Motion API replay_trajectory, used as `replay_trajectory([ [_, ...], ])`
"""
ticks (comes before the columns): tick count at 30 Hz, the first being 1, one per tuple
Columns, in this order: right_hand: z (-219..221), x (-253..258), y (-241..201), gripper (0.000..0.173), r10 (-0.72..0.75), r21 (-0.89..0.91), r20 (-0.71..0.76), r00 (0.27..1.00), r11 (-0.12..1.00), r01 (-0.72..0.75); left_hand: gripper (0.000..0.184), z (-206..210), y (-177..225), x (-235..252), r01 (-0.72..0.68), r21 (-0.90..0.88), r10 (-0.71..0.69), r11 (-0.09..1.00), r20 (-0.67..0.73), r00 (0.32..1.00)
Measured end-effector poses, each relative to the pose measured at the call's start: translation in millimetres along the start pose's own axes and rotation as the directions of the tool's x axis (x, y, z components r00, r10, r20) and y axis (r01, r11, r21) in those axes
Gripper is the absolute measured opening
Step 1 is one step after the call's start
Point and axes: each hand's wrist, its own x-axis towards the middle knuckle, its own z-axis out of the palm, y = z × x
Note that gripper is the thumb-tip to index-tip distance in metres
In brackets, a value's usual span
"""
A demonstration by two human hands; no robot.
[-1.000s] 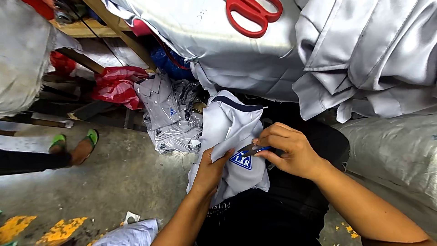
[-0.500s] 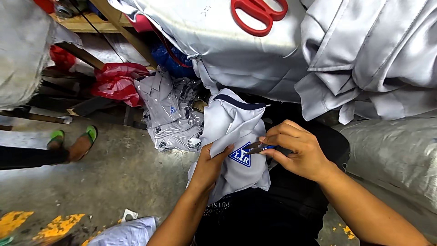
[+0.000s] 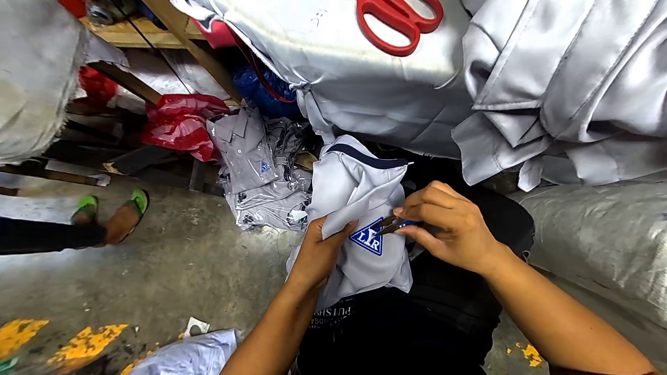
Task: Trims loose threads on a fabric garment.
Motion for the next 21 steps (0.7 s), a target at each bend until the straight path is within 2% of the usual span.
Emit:
replay_trajectory([
  [4,3.1,-0.1,3.7,0.017,0.042,0.097,0.013,0.999,0.994,-0.043,0.020,-2.4,2.9,1.4,0.036,0.020,-0.036,0.999,0.022,0.999],
  [11,-5.8,4.8,-1.3,0.015,-0.061,-0.078,0.037,0.997,0.995,0.064,0.021,-4.2,1.6,5.2,0.010,0.039,-0.012,0.999,0.053,0.998],
  [21,-5.3,5.5,3.6,0.013,-0.097,-0.053,0.030,0.995,0.994,0.098,0.020,-5.8,1.8,6.3,0.005,0.046,-0.008,0.999,0.069,0.998],
])
